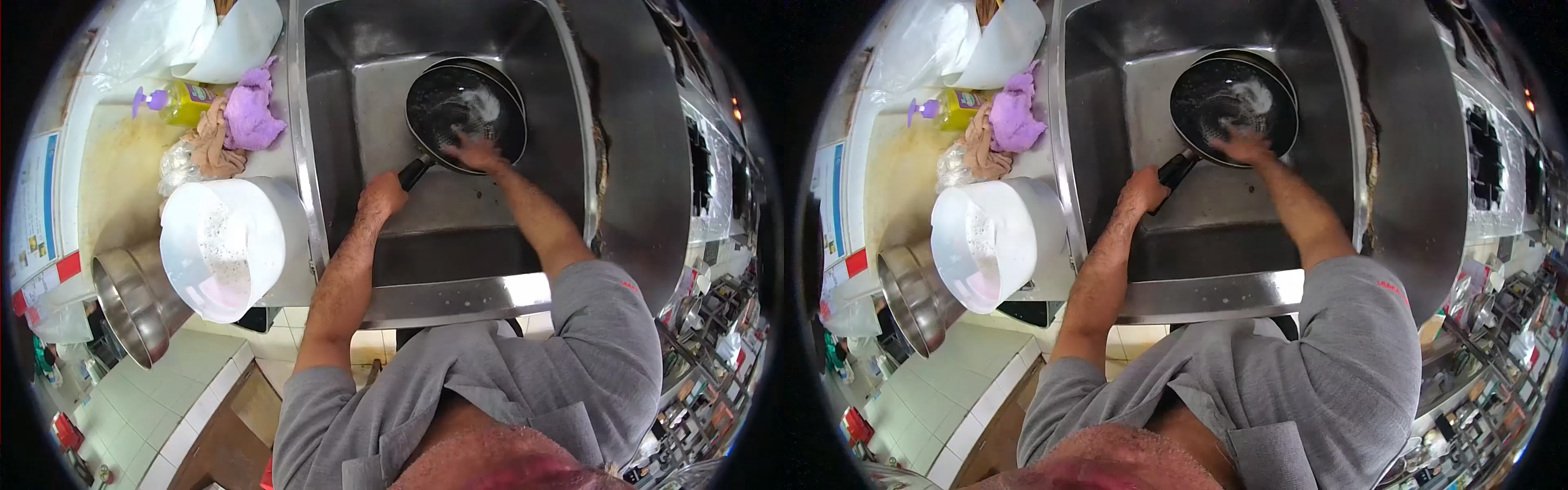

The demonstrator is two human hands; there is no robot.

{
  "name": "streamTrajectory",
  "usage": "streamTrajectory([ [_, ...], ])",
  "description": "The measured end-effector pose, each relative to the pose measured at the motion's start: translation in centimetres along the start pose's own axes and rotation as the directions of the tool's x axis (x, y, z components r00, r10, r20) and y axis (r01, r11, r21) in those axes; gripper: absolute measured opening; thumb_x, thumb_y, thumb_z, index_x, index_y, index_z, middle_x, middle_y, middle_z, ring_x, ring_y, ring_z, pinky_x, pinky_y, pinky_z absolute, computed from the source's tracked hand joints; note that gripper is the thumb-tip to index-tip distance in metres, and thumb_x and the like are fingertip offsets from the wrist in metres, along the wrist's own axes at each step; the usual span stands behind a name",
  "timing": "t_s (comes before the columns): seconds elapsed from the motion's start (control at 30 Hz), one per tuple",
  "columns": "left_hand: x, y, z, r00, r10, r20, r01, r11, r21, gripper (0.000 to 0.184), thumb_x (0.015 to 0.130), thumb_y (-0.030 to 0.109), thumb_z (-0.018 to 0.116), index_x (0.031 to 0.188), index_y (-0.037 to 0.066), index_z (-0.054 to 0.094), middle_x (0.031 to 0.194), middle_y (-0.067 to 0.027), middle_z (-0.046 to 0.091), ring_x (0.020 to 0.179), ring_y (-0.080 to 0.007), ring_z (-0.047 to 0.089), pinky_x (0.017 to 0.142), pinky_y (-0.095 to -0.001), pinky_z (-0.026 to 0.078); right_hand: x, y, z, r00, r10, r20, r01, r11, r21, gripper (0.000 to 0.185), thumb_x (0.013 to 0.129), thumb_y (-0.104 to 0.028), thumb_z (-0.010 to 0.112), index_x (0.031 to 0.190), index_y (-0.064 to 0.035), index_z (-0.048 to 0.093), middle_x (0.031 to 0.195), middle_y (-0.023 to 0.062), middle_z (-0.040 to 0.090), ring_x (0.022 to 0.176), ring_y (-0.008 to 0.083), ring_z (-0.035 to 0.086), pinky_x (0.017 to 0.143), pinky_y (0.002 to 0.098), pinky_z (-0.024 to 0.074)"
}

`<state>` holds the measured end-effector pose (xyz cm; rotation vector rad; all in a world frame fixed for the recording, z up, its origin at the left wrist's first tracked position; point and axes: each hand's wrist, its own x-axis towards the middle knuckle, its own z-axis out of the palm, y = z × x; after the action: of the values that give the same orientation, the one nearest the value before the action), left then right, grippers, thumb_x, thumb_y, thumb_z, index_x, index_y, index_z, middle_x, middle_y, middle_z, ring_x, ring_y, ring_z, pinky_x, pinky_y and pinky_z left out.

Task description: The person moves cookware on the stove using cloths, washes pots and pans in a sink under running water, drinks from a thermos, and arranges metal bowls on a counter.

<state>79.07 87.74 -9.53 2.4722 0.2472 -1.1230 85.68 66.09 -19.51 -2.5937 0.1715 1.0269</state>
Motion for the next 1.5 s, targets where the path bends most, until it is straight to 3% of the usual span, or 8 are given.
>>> streamTrajectory([
  [0.13,-0.7,0.6,1.4,0.994,0.054,-0.091,-0.049,0.997,0.06,0.033,0.076,0.014,0.055,0.108,0.003,0.054,0.105,-0.0185,0.058,0.1,-0.0325,0.056,0.086,-0.0423,0.044,1.2,-5.7,1.4,0.945,-0.29,0.153,0.129,0.757,0.641,0.077,0.072,-0.06,0.054,0.13,-0.0106,0.042,0.132,0.017,0.04,0.125,0.0285,0.033,0.104,0.0344,0.0236],
  [0.43,0.7,1.6,4.8,0.952,0.234,-0.197,-0.223,0.972,0.078,0.024,0.073,0.008,0.055,0.093,-0.004,0.058,0.085,-0.0203,0.063,0.08,-0.0346,0.062,0.069,-0.0436,0.049,-3.8,-4.3,-3.2,0.858,-0.436,-0.271,0.504,0.618,0.603,0.042,0.054,-0.002,0.066,0.094,-0.0142,0.061,0.088,0.0061,0.063,0.078,0.0188,0.058,0.07,0.0317,0.0465],
  [0.5,0.9,1.4,4.8,0.989,0.081,0.12,-0.028,0.921,-0.389,0.009,0.071,0.006,0.061,0.075,0.001,0.054,0.062,-0.0103,0.057,0.046,-0.0236,0.054,0.041,-0.0374,0.044,-5.9,-2.5,-7.1,0.756,-0.372,-0.538,0.654,0.434,0.619,0.042,0.058,-0.003,0.067,0.099,-0.0136,0.06,0.089,0.0079,0.063,0.081,0.0189,0.059,0.071,0.031,0.0465],
  [0.9,-13.7,4.8,1.5,0.819,0.43,0.38,0.222,0.374,-0.9,0.027,0.072,0.001,0.058,0.072,0.012,0.034,0.049,0.0025,0.037,0.033,-0.0061,0.035,0.032,-0.0256,0.031,-20.0,-3.5,-11.6,-0.077,-0.455,-0.887,0.606,0.685,-0.404,0.022,0.064,-0.014,0.072,0.085,-0.0179,0.068,0.107,0.0093,0.057,0.096,0.0303,0.053,0.081,0.0385,0.0434],
  [1.03,-16.3,4.1,1.1,0.834,0.414,0.364,0.223,0.35,-0.91,0.027,0.073,0.001,0.059,0.073,0.011,0.034,0.049,0.0019,0.037,0.033,-0.0068,0.036,0.032,-0.0267,0.033,-10.5,-3.9,-19.1,0.323,-0.162,-0.932,0.847,0.488,0.208,0.006,0.076,-0.015,0.063,0.079,-0.0114,0.066,0.091,0.0124,0.061,0.072,0.0232,0.061,0.066,0.0314,0.0492],
  [1.17,-17.3,4.3,0.6,0.904,0.343,0.257,0.122,0.37,-0.921,0.024,0.072,0.001,0.059,0.077,0.009,0.037,0.048,0.0006,0.039,0.033,-0.0088,0.038,0.031,-0.0265,0.034,0.1,1.2,-8.7,0.893,0.267,-0.362,0.351,0.09,0.932,0.022,0.082,-0.025,0.053,0.095,-0.0097,0.063,0.083,0.009,0.059,0.075,0.0227,0.058,0.071,0.0318,0.0456],
  [1.3,-12.7,4.3,0.1,0.949,0.316,-0.004,-0.201,0.593,-0.78,0.019,0.067,0.001,0.057,0.074,0.005,0.039,0.044,-0.0029,0.042,0.032,-0.0125,0.041,0.031,-0.0296,0.035,-4.9,-0.6,0.1,0.898,0.41,0.161,-0.01,-0.345,0.938,0.033,0.086,-0.019,0.046,0.113,-0.0026,0.054,0.112,0.0095,0.053,0.085,0.0193,0.053,0.072,0.0304,0.0425],
  [1.5,-6.2,2.4,0.7,0.953,0.202,-0.225,-0.298,0.757,-0.581,0.012,0.067,0.006,0.059,0.07,-0.003,0.053,0.052,-0.0115,0.053,0.043,-0.0201,0.053,0.043,-0.0349,0.043,-17.4,-8.1,-8.8,0.864,0.129,-0.487,0.503,-0.169,0.848,0.012,0.079,-0.012,0.06,0.088,-0.0069,0.057,0.082,0.0003,0.055,0.075,0.0104,0.049,0.067,0.0268,0.0408],
])
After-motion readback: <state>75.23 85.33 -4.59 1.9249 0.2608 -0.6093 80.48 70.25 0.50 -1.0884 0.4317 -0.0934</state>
